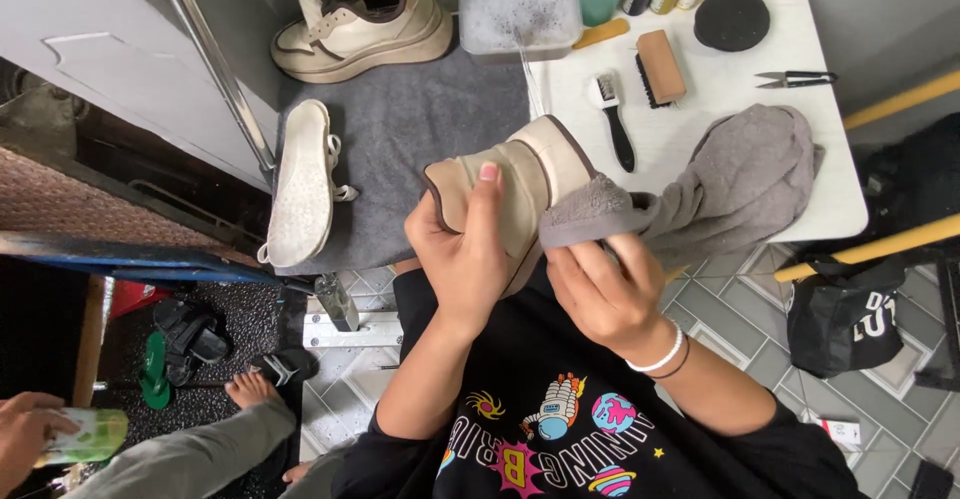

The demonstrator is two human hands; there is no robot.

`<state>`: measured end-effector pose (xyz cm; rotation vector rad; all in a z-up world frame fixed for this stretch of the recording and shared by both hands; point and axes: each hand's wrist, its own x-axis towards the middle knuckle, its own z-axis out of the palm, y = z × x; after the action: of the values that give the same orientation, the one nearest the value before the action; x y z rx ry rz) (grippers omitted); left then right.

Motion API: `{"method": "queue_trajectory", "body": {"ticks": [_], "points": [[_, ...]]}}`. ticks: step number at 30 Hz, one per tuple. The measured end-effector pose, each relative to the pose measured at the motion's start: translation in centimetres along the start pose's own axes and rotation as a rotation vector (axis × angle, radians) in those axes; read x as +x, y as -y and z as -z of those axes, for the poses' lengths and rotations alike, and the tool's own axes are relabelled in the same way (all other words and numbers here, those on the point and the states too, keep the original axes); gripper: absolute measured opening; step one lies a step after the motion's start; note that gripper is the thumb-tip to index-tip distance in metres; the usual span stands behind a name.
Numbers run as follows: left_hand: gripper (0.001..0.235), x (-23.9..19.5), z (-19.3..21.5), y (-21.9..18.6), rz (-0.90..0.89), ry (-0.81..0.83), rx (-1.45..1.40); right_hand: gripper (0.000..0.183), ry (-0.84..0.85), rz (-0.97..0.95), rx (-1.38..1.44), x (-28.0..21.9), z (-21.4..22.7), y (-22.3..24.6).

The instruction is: The person cleans a beige sneaker by scrubbing the sole and upper with a toothbrush and a larger brush, then wipes the shoe with a cloth. The person handles the shoe, brushes, and cloth throughout the process.

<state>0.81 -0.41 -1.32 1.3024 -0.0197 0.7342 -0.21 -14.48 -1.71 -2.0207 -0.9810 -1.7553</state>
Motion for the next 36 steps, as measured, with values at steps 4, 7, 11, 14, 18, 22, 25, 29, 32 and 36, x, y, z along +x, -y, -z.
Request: {"method": "queue_trajectory", "body": {"ticks": [4,7,11,14,18,22,25,29,32,36], "points": [[0.034,-0.2,0.0,0.6,0.003,-0.023,0.015,0.012,0.029,-0.065,-0.003,-0.7,-0.1,0.7],[0.034,0.5,-0.4,-0.2,0.008,-0.073,-0.001,0.011,0.031,-0.064,0.032,-1.4,-0.6,1.2],[0.031,-0.1,-0.1,0.5,-0.001,-0.138,-0.004,0.012,0.064,-0.133,0.137,-2.7,-0.7,2.2],[0.03,0.5,-0.3,-0.1,0.083,-0.18,-0.022,0.011,0.062,-0.205,0.259,-4.1,-0.6,2.1],[0.029,0.6,0.3,0.5,0.089,-0.202,-0.051,0.028,-0.01,-0.401,0.361,-5.0,0.5,1.1],[0.03,-0.2,0.0,0.4,0.155,-0.17,-0.025,0.027,-0.081,-0.36,0.172,-2.6,1.7,-1.2],[0.033,-0.5,-0.4,0.1,0.132,-0.107,-0.028,0.019,-0.1,-0.228,0.179,-0.1,1.4,-1.8],[0.036,-1.1,-0.2,0.4,0.106,-0.079,-0.047,0.021,-0.062,-0.081,0.18,0.6,-0.2,-0.7],[0.036,-1.3,0.5,1.2,0.093,-0.079,-0.021,0.019,-0.033,-0.078,0.172,-1.8,-0.7,-0.7],[0.034,-1.0,0.7,1.8,0.127,-0.105,-0.049,0.026,-0.022,-0.035,0.164,-1.7,-0.4,0.0]]}}
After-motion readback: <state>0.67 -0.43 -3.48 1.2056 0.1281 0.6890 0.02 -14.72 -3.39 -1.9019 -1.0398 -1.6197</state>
